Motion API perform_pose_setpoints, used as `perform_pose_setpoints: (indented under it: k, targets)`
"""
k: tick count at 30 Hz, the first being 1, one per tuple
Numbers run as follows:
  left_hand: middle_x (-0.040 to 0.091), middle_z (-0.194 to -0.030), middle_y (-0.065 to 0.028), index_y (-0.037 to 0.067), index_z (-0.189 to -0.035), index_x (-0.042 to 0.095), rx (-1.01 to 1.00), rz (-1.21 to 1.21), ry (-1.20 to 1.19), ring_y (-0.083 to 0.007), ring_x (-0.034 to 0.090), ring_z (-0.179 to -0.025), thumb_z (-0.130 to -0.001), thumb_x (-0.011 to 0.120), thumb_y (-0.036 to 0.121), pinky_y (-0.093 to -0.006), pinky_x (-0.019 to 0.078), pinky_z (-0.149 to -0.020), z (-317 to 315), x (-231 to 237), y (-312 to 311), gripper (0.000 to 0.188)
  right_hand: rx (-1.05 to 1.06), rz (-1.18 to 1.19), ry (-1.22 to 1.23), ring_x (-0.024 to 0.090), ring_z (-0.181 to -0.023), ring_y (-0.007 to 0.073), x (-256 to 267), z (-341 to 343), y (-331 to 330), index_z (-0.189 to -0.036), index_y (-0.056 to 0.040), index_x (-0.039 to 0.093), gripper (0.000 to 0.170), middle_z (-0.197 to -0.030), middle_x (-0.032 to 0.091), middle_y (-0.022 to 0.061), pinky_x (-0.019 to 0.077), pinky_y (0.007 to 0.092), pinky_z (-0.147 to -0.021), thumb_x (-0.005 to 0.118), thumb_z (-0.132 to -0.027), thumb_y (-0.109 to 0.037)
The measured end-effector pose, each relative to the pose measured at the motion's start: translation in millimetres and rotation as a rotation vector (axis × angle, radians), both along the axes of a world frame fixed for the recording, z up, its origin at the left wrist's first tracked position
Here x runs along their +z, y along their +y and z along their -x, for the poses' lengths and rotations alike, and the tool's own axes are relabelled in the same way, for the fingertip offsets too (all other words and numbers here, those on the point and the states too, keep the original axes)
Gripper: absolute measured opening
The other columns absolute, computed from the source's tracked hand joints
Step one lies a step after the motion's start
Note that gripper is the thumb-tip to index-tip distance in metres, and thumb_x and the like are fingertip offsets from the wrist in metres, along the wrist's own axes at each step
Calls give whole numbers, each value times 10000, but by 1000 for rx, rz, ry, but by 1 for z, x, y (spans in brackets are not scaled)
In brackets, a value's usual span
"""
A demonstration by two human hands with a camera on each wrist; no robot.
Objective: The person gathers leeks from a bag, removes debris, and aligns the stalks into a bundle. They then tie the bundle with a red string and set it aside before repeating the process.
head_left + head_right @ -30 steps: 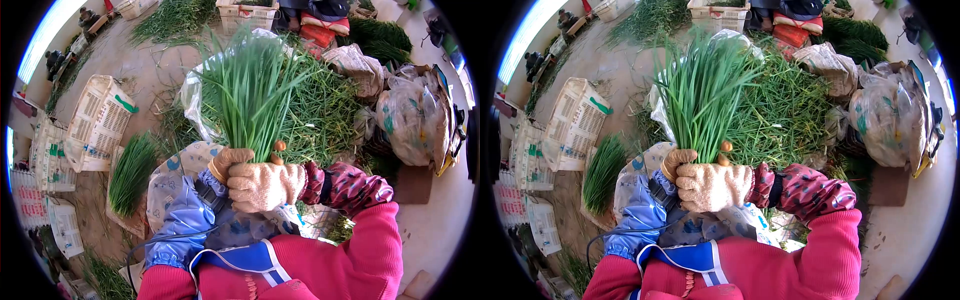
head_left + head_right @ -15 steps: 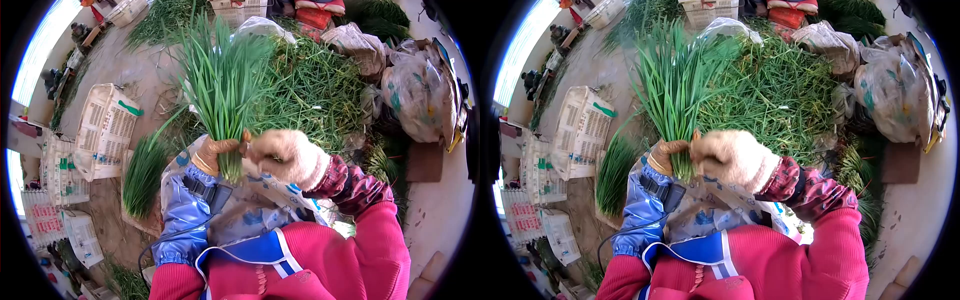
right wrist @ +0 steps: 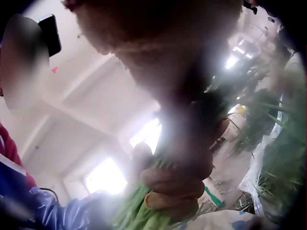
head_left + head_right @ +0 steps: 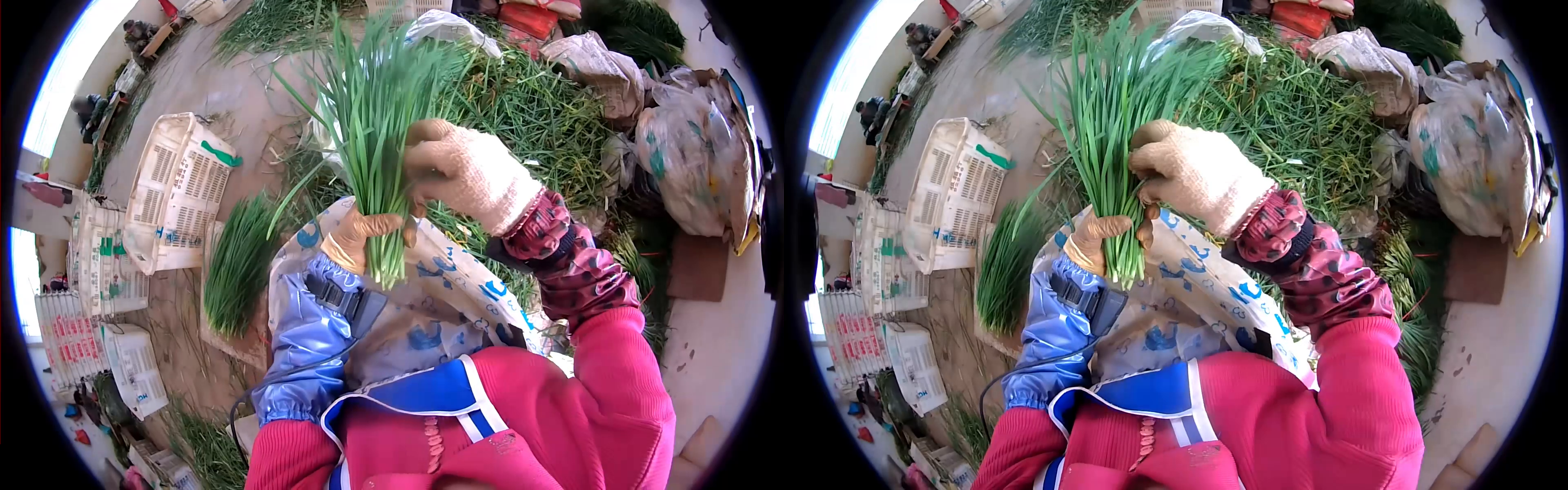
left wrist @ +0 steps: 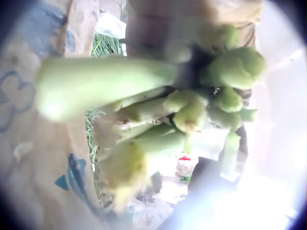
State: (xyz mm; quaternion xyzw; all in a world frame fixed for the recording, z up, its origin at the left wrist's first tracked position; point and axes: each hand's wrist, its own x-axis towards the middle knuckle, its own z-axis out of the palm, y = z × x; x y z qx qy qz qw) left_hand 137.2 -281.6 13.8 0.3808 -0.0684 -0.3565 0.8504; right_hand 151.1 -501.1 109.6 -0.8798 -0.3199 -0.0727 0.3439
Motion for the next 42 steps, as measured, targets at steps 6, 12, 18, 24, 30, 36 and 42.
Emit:
perform_pose_setpoints:
  k: [6, 12, 18, 24, 30, 36, 42]
  targets:
    - [616, -1083, -110, 27, -1260, 527, 20, -19, 20, -211, 639, -833, -734, 837, 199, -347, 568, -683, 1, -1, 8, 635, 88, 82, -99, 654, -905, 312, -18, -9, -10, -1039, -116, 670, 261, -1010, 656, 71, 538, 392, -729, 688, -799, -216]
    - [626, -997, -111, -5, -1256, 538, 24, 63, 129, -213, 610, -858, -801, 774, 240, -342, 562, -731, 0, -18, 15, 568, 156, -1, -111, 665, -831, 313, -24, -17, -20, -1019, -34, 666, 236, -894, 666, 136, 534, 391, -701, 688, -788, -81]
    - [660, -961, -133, -28, -1124, 599, 145, 12, 153, -221, 660, -764, -766, 770, 50, -377, 574, -697, -2, -19, 29, 405, -259, -61, -130, 673, -882, 314, -13, -14, -72, -1054, -4, 660, 287, -964, 681, 153, 546, 370, -789, 665, -771, 44]
    - [665, -991, -143, -6, -1123, 609, 106, -123, 36, -217, 652, -725, -750, 783, 29, -341, 553, -650, -7, -10, 37, 413, -834, 365, 329, 637, -1085, 345, -35, -15, -96, -1310, -12, 523, 590, -1248, 606, 205, 512, 404, -940, 743, -804, -219]
    - [651, -989, -122, -4, -1136, 604, -15, -315, -31, -211, 657, -746, -736, 800, 68, -351, 566, -673, -5, 12, 11, 451, -173, -588, 721, 632, -1092, 275, -56, -3, 8, -1435, 11, 354, 853, -1315, 564, 245, 498, 337, -951, 781, -761, -292]
    - [648, -1014, -150, -33, -1133, 599, -64, -177, 57, -221, 649, -761, -771, 764, 51, -365, 556, -688, 3, 16, 9, 407, -488, -278, 692, 648, -1092, 317, -49, -42, -30, -1265, 111, 533, 628, -1231, 608, 288, 510, 358, -928, 702, -849, -329]
    - [671, -976, -152, 10, -1200, 578, -41, -268, 69, -208, 666, -699, -727, 796, 20, -317, 556, -599, -2, 16, -9, 521, -478, -16, -60, 663, -992, 325, 16, 8, -10, -1164, -79, 615, 391, -1146, 650, 122, 551, 370, -834, 711, -788, -129]
